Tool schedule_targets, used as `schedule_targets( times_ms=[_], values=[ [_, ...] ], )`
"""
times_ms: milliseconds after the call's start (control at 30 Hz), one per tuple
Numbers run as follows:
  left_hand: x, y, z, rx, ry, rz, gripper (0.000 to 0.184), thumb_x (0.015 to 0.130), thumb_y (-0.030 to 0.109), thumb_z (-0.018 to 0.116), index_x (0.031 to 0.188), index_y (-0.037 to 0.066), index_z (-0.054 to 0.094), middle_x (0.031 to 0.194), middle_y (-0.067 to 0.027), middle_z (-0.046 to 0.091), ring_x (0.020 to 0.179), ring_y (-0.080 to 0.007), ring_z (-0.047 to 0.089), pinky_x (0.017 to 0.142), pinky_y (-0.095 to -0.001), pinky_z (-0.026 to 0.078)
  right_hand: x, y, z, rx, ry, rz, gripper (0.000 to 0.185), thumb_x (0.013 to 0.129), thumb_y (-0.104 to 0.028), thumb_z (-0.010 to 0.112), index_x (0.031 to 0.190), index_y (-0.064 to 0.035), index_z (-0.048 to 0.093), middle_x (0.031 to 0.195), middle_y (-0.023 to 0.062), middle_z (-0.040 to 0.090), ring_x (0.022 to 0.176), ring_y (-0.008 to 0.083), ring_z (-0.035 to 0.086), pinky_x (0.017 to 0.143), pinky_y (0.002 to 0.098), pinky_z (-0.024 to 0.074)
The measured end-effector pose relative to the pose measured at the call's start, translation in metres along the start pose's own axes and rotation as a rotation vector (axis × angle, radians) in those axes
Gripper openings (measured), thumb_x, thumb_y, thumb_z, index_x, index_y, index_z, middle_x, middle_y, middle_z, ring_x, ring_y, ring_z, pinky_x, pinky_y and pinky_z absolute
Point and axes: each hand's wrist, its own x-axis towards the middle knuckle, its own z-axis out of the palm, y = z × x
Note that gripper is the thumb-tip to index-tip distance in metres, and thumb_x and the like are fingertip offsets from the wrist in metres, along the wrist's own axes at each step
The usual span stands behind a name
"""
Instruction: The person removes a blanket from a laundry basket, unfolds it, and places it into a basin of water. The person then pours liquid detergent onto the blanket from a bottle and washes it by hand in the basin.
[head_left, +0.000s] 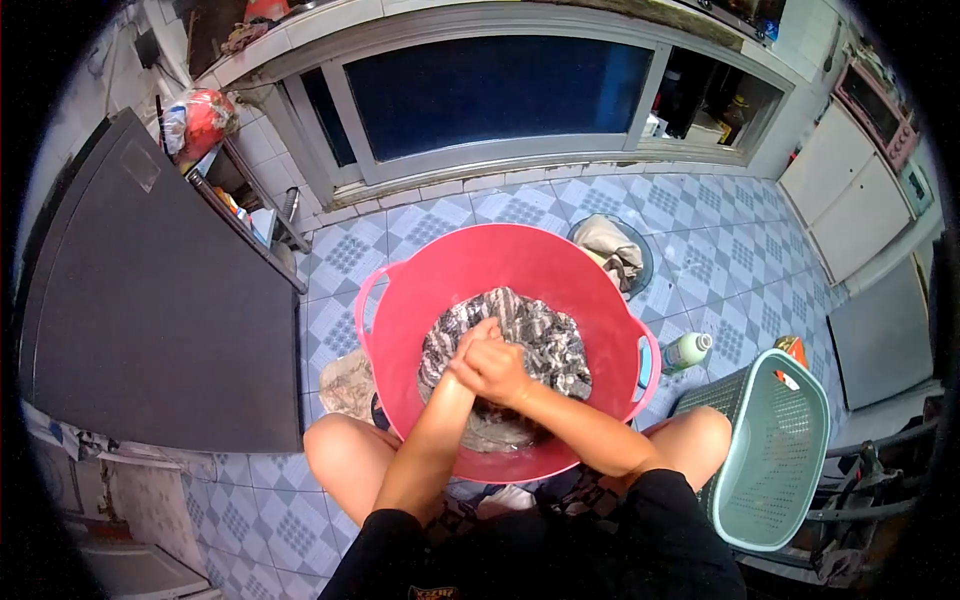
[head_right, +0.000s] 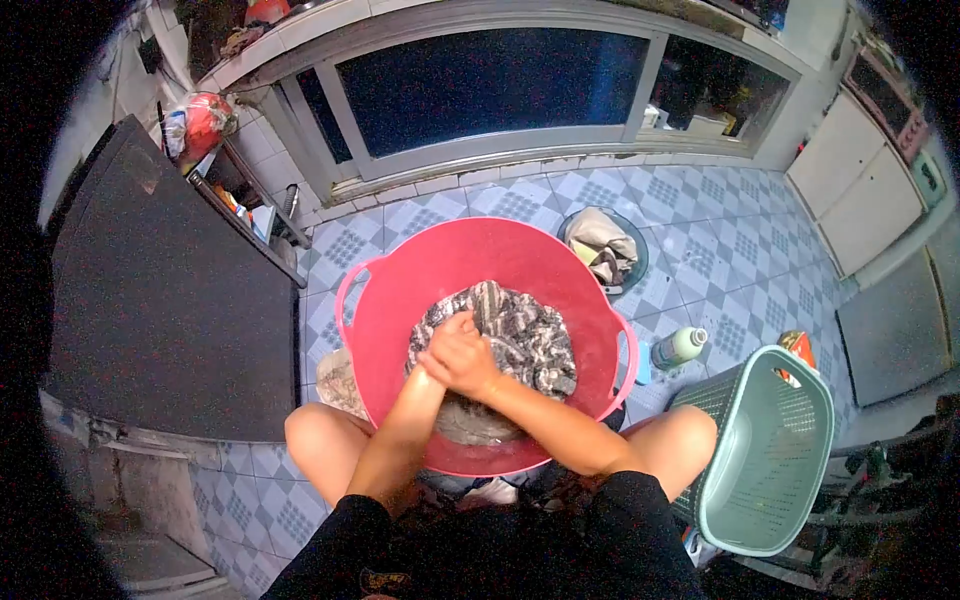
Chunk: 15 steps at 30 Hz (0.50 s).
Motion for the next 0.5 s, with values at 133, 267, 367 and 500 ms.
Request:
schedule_targets(
  times_ms=[133,267,367,500],
  values=[
    [0.012,0.012,0.053,0.322,0.455,-0.367,0.037,0.087,0.037,0.047,0.093,0.002,0.055,0.087,-0.0085,0.057,0.078,-0.0174,0.055,0.062,-0.0291,0.044,0.01,0.067,-0.014,-0.102,0.028,0.525,0.025,0.076,-0.023,0.059,0.062,-0.0037,0.05,0.066,0.0149,0.05,0.062,0.0342,0.052,0.055,0.0428,0.0398],
    [-0.003,0.028,0.093,1.007,0.209,-0.017,0.036,0.079,0.036,0.061,0.081,0.001,0.053,0.067,0.0,0.048,0.059,-0.0081,0.041,0.052,-0.0253,0.035,0.013,0.093,-0.031,0.116,0.087,0.737,0.033,0.077,-0.024,0.062,0.057,-0.0003,0.05,0.062,0.0105,0.05,0.056,0.0221,0.05,0.053,0.0346,0.0379],
    [-0.008,0.045,0.083,1.277,0.2,0.014,0.029,0.073,0.027,0.066,0.062,0.004,0.052,0.052,0.0007,0.043,0.052,-0.008,0.039,0.048,-0.0276,0.033,0.014,0.099,-0.024,0.385,-0.067,0.849,0.033,0.08,-0.025,0.061,0.06,-0.0012,0.051,0.064,0.0035,0.053,0.059,0.0106,0.047,0.053,0.029,0.0372],
    [0.003,0.051,0.058,0.916,0.347,0.427,0.013,0.071,0.011,0.062,0.077,0.0,0.062,0.07,-0.0033,0.057,0.066,-0.0117,0.053,0.061,-0.0254,0.042,0.007,0.104,-0.018,0.762,-0.319,0.779,0.021,0.079,-0.022,0.062,0.08,-0.002,0.054,0.075,-0.0021,0.054,0.072,0.0065,0.046,0.066,0.0231,0.0408]
  ],
)
